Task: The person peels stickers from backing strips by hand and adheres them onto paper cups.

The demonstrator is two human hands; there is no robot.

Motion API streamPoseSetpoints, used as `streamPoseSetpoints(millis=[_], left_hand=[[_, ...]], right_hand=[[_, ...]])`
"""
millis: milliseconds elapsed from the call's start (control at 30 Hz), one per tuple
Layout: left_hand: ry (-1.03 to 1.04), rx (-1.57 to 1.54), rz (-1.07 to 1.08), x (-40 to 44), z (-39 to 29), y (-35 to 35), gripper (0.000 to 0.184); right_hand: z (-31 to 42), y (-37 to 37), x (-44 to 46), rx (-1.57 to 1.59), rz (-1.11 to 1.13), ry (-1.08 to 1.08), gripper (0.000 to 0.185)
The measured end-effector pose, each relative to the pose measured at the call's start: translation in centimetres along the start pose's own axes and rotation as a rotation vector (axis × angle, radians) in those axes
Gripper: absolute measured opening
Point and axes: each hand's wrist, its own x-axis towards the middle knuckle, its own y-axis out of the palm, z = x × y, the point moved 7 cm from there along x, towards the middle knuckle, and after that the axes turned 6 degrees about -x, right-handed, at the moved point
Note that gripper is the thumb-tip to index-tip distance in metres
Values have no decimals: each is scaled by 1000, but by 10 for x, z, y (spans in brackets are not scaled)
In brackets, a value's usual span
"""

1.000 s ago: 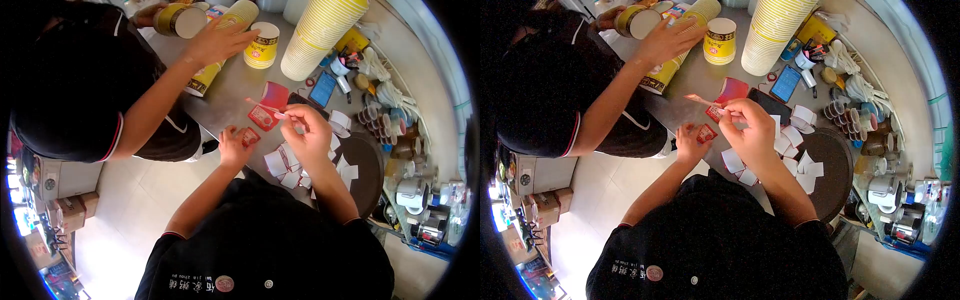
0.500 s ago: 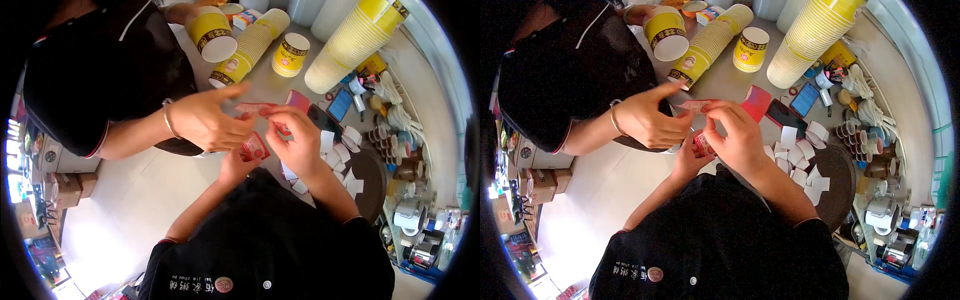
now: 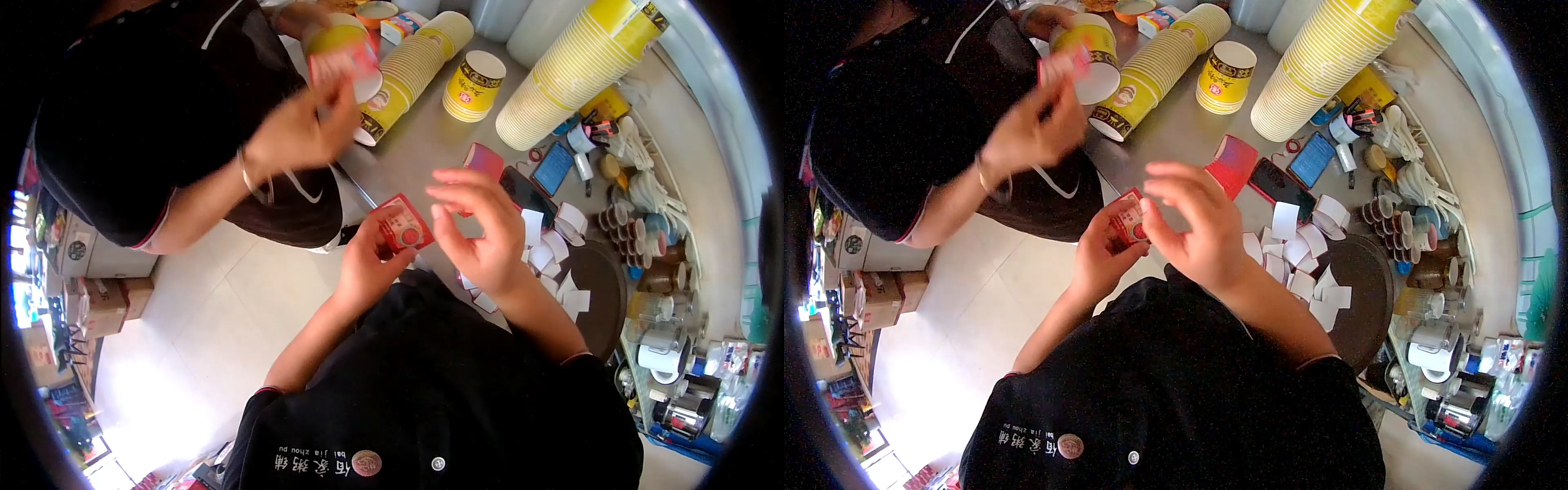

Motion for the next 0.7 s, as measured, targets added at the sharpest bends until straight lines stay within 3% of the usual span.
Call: streamPoseSetpoints(millis=[33, 100, 133, 167, 233, 300, 367, 400, 500, 700], left_hand=[[39, -14, -2, -2, -8, 1, 63], [34, 88, 12, -6, -17, 2, 61], [28, 191, 31, -8, -21, 4, 60], [29, 190, 31, -10, -25, 5, 60], [97, 39, 4, -16, -40, 7, 57], [58, -65, 13, -19, -48, 5, 53], [-111, -319, 68, -20, -39, 2, 46], [-105, -295, 86, -21, -42, 4, 28], [-120, -351, 86, -24, -44, 6, 16], [-152, -337, 97, -25, -42, 3, 9]], right_hand=[[0, 1, -4, 1, 2, -1, 25], [-36, 22, -25, 85, 171, 451, 40], [-42, 34, -36, 146, 304, 481, 53], [-42, 38, -40, 146, 304, 481, 53], [-47, 52, -52, 776, 203, 739, 54], [-40, 45, -46, 782, 169, 766, 56], [-37, 35, -44, 771, 104, 817, 56], [-35, 35, -42, 781, 90, 807, 56], [-32, 33, -39, 742, 97, 777, 56], [-29, 34, -33, 764, 82, 729, 54]])
